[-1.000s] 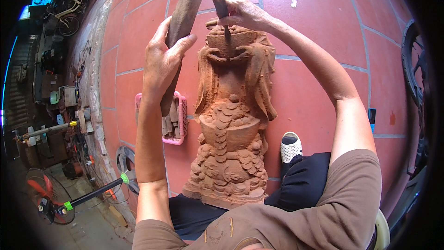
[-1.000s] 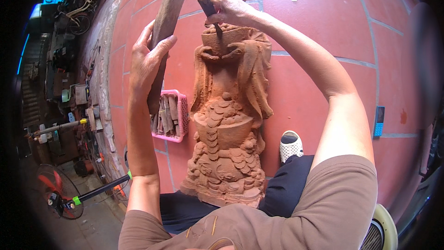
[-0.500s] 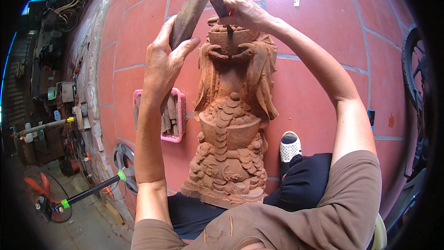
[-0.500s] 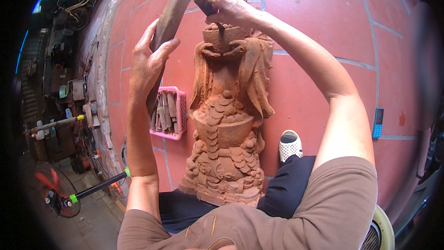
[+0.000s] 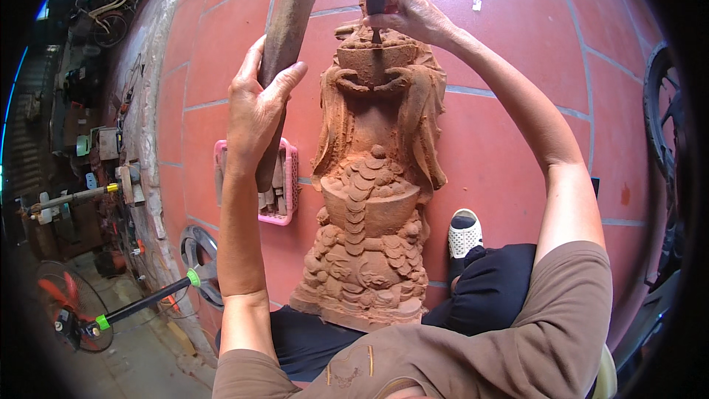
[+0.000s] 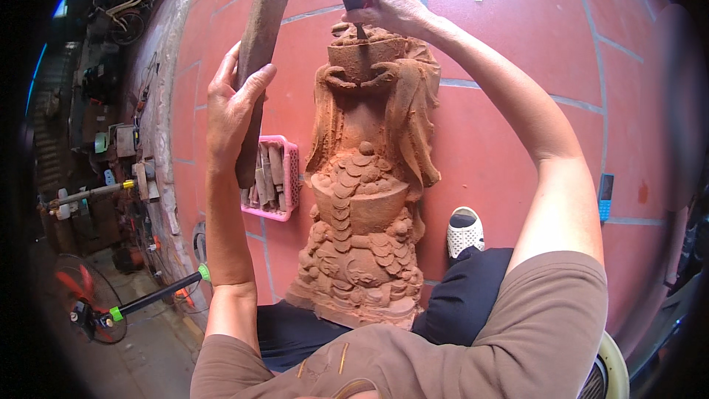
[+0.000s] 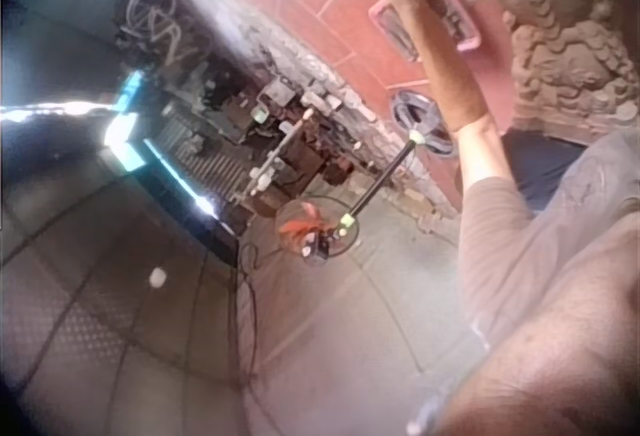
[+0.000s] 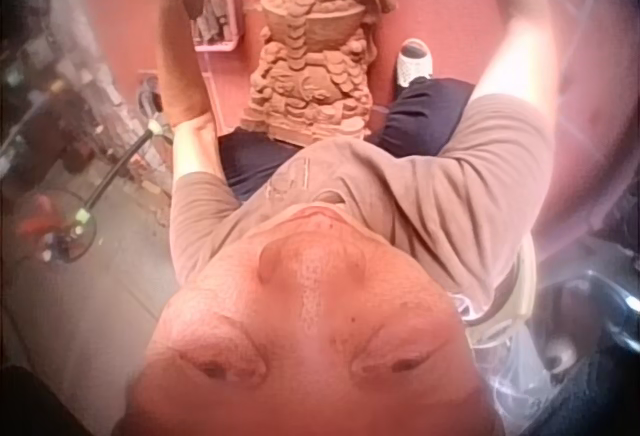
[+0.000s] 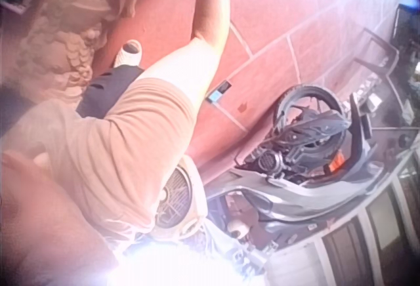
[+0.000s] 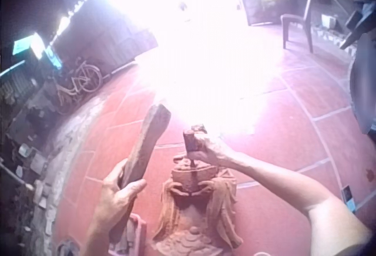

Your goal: The person sits on the floor and carves a wooden sculpture using a chisel and mallet. They repeatedly strike the chisel to shape details on the figure and occasionally adjust the sculpture's position.

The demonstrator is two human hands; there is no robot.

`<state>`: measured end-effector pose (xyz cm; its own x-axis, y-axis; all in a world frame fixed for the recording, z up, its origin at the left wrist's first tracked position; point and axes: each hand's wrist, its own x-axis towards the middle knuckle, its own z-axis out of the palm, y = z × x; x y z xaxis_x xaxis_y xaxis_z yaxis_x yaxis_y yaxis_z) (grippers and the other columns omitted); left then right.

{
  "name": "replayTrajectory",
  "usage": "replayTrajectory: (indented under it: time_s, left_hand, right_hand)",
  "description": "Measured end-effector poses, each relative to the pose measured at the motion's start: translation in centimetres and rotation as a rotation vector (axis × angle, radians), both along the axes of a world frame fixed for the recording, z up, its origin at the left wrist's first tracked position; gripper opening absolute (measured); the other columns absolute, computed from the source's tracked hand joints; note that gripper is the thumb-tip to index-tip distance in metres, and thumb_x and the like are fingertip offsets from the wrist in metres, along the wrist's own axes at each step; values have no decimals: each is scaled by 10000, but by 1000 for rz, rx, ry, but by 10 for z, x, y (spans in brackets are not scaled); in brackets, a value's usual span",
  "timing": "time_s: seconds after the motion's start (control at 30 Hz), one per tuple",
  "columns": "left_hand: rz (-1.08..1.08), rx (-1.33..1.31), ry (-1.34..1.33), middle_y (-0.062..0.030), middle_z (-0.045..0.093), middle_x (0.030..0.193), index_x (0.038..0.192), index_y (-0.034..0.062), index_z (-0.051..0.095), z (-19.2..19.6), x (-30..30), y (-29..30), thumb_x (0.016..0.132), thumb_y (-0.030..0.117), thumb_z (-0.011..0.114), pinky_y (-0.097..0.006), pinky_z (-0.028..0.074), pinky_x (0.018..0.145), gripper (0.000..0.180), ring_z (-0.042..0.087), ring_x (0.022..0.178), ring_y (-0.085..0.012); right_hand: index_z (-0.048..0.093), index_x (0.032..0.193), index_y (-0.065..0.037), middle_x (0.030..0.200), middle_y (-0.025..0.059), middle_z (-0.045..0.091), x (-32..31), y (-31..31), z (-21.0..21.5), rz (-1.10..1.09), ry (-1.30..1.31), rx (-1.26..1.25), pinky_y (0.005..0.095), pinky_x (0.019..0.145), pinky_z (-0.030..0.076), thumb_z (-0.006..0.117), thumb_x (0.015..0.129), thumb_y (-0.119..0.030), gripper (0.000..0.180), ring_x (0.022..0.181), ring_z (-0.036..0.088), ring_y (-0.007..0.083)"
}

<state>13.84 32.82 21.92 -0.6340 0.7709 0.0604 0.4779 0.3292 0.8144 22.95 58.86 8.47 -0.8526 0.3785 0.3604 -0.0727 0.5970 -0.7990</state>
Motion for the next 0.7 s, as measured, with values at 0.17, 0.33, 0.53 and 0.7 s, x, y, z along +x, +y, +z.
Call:
replayTrajectory:
  time_s: [0.17, 0.33, 0.53, 0.7]
  left_hand:
    - [-8, 15, -1, 21, 569, 787, 1337, 31, 553, 3, 2, 1, 888, 232, 732, -212, 414, 588, 524, 513, 670, -57]
    - [-37, 84, 59, -15, 617, 859, 1353, 29, 540, -3, 2, 3, 886, 241, 738, -246, 463, 651, 550, 571, 740, -94]
    - [-104, -80, 296, -120, 684, 1083, 1379, 6, 497, -7, -5, 3, 890, 238, 736, -339, 501, 892, 591, 644, 974, -190]
    - [-31, -23, 239, -143, 689, 1080, 1383, 28, 506, -6, 9, 4, 879, 248, 746, -350, 508, 878, 600, 654, 969, -197]
  right_hand:
    - [620, 1003, -30, 854, 141, 706, -14, -7, 0, 9, -34, 190, 402, 718, 541, 756, 851, -381, 406, 783, 698, 271]
    - [599, 1035, -30, 828, 152, 705, -21, -18, 2, 59, -42, 251, 413, 731, 543, 750, 859, -319, 371, 789, 706, 295]
    - [605, 1037, -40, 817, 157, 704, -25, -20, 2, 77, -68, 253, 420, 724, 545, 746, 864, -306, 347, 786, 708, 300]
    - [621, 997, -27, 814, 164, 703, -18, -20, 4, 35, -52, 266, 414, 713, 544, 755, 854, -323, 355, 788, 707, 302]
